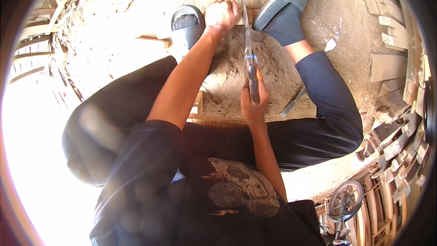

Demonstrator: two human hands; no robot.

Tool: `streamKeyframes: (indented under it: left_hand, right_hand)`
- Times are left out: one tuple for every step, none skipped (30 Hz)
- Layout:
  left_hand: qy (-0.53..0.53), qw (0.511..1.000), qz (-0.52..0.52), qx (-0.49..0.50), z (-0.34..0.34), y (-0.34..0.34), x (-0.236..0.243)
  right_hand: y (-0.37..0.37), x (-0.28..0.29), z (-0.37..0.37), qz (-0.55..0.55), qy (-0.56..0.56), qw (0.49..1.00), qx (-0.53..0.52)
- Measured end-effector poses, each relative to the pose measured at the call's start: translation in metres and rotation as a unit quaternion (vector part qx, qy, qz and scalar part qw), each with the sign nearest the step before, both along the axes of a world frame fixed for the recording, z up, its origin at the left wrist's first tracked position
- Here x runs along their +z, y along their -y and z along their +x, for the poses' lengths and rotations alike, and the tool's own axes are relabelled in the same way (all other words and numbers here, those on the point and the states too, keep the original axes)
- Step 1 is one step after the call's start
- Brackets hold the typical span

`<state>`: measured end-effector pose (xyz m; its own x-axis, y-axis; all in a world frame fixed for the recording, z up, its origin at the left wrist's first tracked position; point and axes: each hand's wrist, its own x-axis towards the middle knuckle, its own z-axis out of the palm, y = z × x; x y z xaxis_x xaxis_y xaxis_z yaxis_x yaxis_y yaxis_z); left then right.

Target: The person sits on the ground and uses a hand saw to cut a small piece of wood placed between their feet. They hold the wood steady with their left hand and saw with their right hand throughout the clip.

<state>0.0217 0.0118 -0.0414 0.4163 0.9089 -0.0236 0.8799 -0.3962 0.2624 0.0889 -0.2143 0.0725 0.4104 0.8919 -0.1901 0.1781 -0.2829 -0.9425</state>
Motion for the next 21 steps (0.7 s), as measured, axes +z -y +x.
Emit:
streamKeyframes:
  left_hand:
    - [0.016,1.0,0.002,-0.003,0.0,0.0,-0.001]
    - [0.009,1.0,0.023,-0.018,0.002,0.002,-0.001]
    - [0.003,0.999,0.042,-0.034,0.005,0.006,-0.004]
    - [-0.031,0.994,0.084,-0.06,0.002,0.006,-0.006]
    - [-0.064,0.986,0.125,-0.087,0.0,0.006,-0.007]
    - [-0.072,0.986,0.112,-0.098,-0.006,0.003,-0.015]
    - [-0.062,0.994,0.066,-0.066,-0.005,-0.001,-0.012]
    - [-0.052,0.998,0.019,-0.034,-0.003,-0.005,-0.008]
    - [-0.039,0.999,-0.032,-0.004,0.0,-0.003,-0.002]
    - [-0.047,0.999,-0.014,-0.018,0.002,-0.001,0.005]
    - [-0.054,0.998,0.004,-0.028,0.005,0.0,0.003]
    - [-0.065,0.997,0.022,-0.034,0.003,-0.001,-0.002]
    - [-0.073,0.995,0.041,-0.044,0.008,-0.001,0.001]
    - [-0.011,0.999,-0.046,0.004,0.015,-0.001,0.004]
    - [-0.016,0.999,-0.044,0.026,0.011,0.001,-0.003]
    - [-0.02,0.998,-0.038,0.05,0.005,-0.001,-0.007]
    - [-0.021,0.996,-0.05,0.071,-0.003,-0.003,-0.011]
    - [-0.016,0.994,-0.063,0.085,-0.003,-0.005,-0.008]
    - [-0.002,0.994,-0.066,0.086,-0.001,-0.006,-0.003]
    - [-0.012,0.993,-0.073,0.097,0.003,-0.004,-0.001]
    - [-0.022,0.991,-0.077,0.106,0.007,-0.005,0.0]
  right_hand:
    - [-0.004,0.001,0.002,-0.009,-0.028,1.0,-0.005]
    - [-0.017,-0.013,0.003,0.016,-0.009,1.0,-0.014]
    - [-0.024,-0.016,0.007,0.009,-0.006,1.0,-0.012]
    - [-0.034,-0.015,0.007,0.006,-0.008,1.0,-0.007]
    - [-0.037,-0.014,0.007,0.002,-0.01,1.0,-0.004]
    - [-0.025,-0.005,0.001,-0.061,-0.029,0.998,-0.004]
    - [-0.013,-0.002,-0.002,-0.043,0.005,0.999,0.0]
    - [-0.001,-0.003,-0.007,-0.024,0.039,0.999,0.004]
    - [0.009,-0.004,-0.008,-0.011,0.075,0.997,0.007]
    - [0.001,-0.01,-0.005,0.055,0.056,0.997,-0.007]
    - [-0.01,-0.016,0.0,0.043,0.047,0.998,-0.009]
    - [-0.027,-0.016,0.001,0.032,0.031,0.999,-0.008]
    - [-0.038,-0.019,0.004,0.022,0.019,1.0,-0.011]
    - [-0.04,-0.023,0.005,0.06,0.051,0.997,-0.024]
    - [-0.03,-0.019,0.002,0.03,0.033,0.999,-0.017]
    - [-0.017,-0.01,-0.003,0.005,0.016,1.0,-0.008]
    - [-0.004,-0.004,-0.007,-0.021,-0.002,1.0,0.0]
    - [0.01,-0.003,-0.01,-0.043,0.054,0.998,0.009]
    - [0.008,-0.005,-0.009,-0.01,0.048,0.999,-0.004]
    - [-0.001,-0.012,-0.007,0.023,0.043,0.999,-0.016]
    - [-0.013,-0.019,-0.005,0.059,0.037,0.997,-0.031]
